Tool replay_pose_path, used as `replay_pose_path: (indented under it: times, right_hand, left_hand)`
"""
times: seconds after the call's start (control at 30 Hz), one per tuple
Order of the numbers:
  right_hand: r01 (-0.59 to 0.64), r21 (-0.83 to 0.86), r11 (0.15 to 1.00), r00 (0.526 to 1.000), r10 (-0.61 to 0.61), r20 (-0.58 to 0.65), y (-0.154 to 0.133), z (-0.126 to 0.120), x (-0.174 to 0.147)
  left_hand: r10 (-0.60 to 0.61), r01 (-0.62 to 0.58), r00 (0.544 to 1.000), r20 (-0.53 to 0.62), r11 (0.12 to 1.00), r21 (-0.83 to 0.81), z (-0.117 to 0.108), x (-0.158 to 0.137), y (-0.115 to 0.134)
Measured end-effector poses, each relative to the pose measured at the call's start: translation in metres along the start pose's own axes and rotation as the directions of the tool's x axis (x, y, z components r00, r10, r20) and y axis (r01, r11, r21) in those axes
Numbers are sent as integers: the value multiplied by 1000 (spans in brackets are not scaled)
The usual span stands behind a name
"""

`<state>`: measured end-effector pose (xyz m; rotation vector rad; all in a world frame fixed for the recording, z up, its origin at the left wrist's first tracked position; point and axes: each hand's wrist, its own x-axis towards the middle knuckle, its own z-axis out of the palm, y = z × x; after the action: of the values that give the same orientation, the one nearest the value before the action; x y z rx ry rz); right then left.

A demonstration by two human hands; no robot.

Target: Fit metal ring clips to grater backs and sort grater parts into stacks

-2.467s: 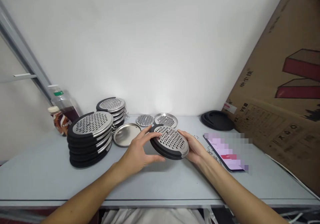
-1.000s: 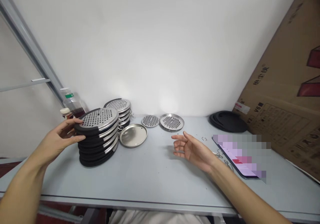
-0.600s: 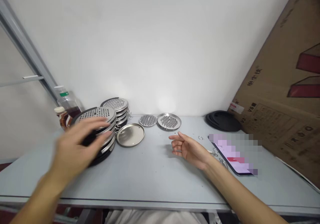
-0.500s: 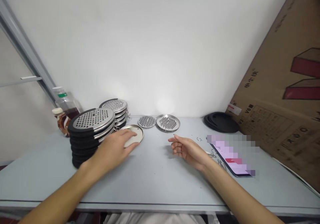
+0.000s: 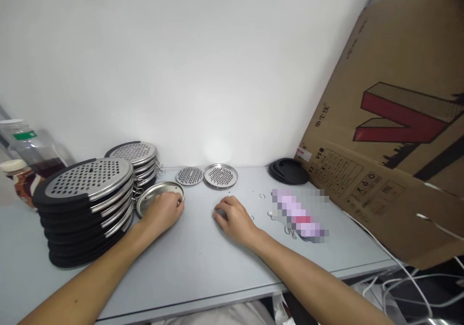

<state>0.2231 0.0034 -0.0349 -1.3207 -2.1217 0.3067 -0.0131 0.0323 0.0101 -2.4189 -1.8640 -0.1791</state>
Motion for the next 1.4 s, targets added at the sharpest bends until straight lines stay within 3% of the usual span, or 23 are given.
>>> replay_pose_path:
  times: [0.4,0.5,0.6,0.7,0.8,0.87,1.07,1.27,1.4]
  right_hand:
    - [-16,70,997,1000,18,-21,4,-1,3]
    - [-31,116,993,999,36,-38,4,-2,4]
    - [-93,190,977,988,114,-102,7,-4,7]
    - [-154,237,959,970,193,-149,14,-8,10]
    - [-191,263,946,960,235,-150,21,-13,11]
    - [-201,262,944,959,243,-142,23,-16,11]
    - [-183,203,962,968,212,-134,15,-22,3]
    - [-151,59,987,985,155,-79,9,-30,-6]
    - [-136,21,990,988,138,-76,10,-29,-5]
  left_hand:
    - [-33,43,990,-136,997,68,-6,-8,4]
    - [23,-10,965,-259,999,50,-13,-15,8]
    - [284,-314,882,-376,949,-20,-13,-25,20]
    - [585,-635,746,-319,768,-77,-4,-35,39]
    - [728,-759,649,-221,642,-114,5,-43,55]
    - [756,-774,633,-170,616,-146,8,-46,61]
    - [694,-690,707,-136,636,-344,4,-43,57]
    - [628,-651,753,-197,664,-369,-2,-47,48]
    - [407,-456,889,-210,827,-329,1,-25,37]
